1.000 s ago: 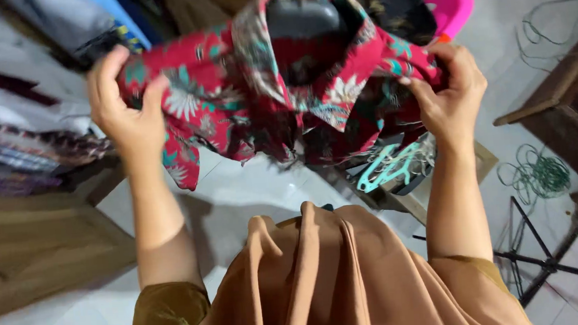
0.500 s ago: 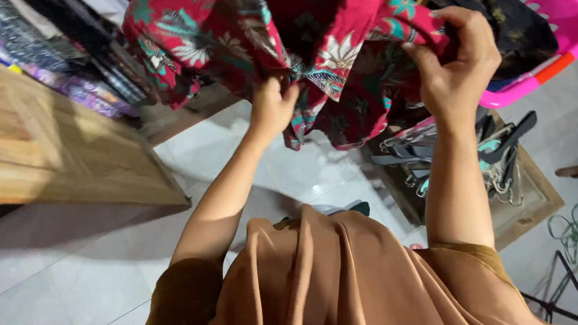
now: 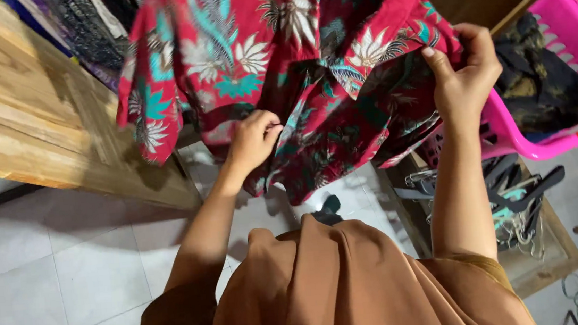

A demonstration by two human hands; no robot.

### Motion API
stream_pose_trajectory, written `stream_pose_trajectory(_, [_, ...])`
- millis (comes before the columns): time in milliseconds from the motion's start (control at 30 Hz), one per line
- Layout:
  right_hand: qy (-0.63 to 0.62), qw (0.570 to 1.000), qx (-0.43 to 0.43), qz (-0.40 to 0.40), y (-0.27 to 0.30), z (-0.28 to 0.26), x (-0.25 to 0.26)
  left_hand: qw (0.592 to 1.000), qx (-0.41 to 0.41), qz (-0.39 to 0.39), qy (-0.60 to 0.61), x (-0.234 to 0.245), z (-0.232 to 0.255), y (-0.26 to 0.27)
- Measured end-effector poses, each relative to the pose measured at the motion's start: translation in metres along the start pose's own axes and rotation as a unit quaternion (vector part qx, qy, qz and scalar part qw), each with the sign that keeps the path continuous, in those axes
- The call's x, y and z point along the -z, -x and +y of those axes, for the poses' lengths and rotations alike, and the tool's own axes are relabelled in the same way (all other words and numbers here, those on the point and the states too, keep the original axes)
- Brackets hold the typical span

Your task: The person buttons and hangs a red patterned shirt and a black patterned shirt in a closet. They then remove a tan headscarf from a laundry basket and unfold it.

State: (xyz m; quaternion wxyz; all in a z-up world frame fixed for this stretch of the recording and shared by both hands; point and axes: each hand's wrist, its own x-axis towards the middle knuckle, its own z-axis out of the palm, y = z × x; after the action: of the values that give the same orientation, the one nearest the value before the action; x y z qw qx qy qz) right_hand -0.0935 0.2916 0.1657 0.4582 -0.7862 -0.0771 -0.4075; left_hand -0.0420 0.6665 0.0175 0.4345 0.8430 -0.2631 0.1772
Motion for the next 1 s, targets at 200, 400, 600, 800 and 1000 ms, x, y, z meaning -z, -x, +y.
stream_pose_trajectory(200, [0.020,0.998,-0.007,-0.060,-0.014,0.010,-0.047,0.929,-0.122,0.272,-0.217,0.092,0.034,-0.047])
stream_pose_trajectory(400, [0.018,0.993,-0.030,-0.115,-0.047,0.030,-0.081,0.963,0.033,0.204,-0.173,0.124,-0.049,-0.104])
stream_pose_trajectory(600, [0.109,0.968,-0.078,-0.212,-0.110,0.058,-0.081,0.990,0.035,0.132,0.034,0.089,-0.113,-0.138])
stream_pose_trajectory(800, [0.172,0.846,-0.154,-0.481,-0.184,0.109,-0.068,0.989,0.080,0.054,0.115,0.071,-0.107,-0.201])
stream_pose_trajectory(1000, [0.194,0.862,-0.158,-0.440,-0.206,0.126,-0.090,0.959,0.155,0.130,0.200,0.030,-0.174,-0.255])
